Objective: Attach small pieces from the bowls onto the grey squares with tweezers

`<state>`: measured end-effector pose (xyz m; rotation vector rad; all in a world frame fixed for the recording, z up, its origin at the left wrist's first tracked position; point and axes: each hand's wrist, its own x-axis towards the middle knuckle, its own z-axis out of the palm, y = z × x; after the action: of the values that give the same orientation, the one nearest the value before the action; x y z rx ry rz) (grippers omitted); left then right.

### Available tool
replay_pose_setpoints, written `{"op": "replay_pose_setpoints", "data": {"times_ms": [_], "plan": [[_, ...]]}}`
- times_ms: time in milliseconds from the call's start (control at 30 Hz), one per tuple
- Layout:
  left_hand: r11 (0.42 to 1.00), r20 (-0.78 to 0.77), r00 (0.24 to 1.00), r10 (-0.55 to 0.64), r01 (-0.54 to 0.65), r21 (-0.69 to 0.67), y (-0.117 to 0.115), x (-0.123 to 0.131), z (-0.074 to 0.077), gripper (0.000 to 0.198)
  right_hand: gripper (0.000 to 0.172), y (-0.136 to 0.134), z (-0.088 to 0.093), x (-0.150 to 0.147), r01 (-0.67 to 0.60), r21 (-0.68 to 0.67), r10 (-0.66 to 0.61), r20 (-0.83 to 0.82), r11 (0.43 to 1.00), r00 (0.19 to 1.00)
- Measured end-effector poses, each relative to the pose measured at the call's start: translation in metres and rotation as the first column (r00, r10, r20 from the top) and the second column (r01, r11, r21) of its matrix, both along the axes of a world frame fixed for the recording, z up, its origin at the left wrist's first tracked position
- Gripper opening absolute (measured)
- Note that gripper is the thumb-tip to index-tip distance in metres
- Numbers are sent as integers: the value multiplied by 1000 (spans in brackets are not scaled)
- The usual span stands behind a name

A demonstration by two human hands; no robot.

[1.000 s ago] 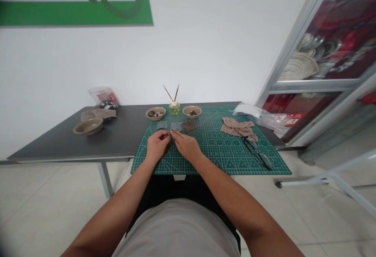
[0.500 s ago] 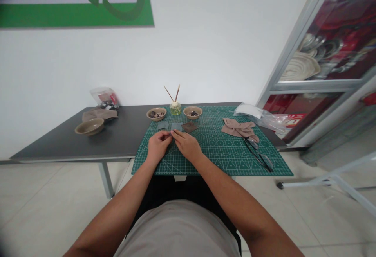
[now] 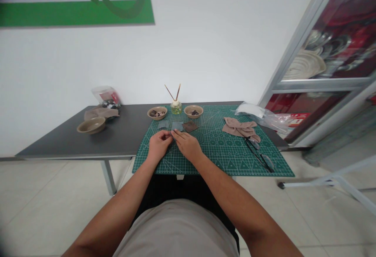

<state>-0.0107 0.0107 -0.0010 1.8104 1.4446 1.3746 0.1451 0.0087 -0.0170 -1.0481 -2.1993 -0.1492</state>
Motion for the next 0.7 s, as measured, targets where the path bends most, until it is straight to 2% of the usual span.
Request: {"op": "replay_pose_setpoints", "data": {"times_ms": [300,700], "plan": [[1000,-26,1000,2,-2,-12,1,-1,-4,10,44,-1,-1,-2,3,2,-3,18,1000,1000],[1000,100,995,-26,28,-12,2,-1,-8,14,47,0,-4,0,97,-30,-98,-47,995,994]]}}
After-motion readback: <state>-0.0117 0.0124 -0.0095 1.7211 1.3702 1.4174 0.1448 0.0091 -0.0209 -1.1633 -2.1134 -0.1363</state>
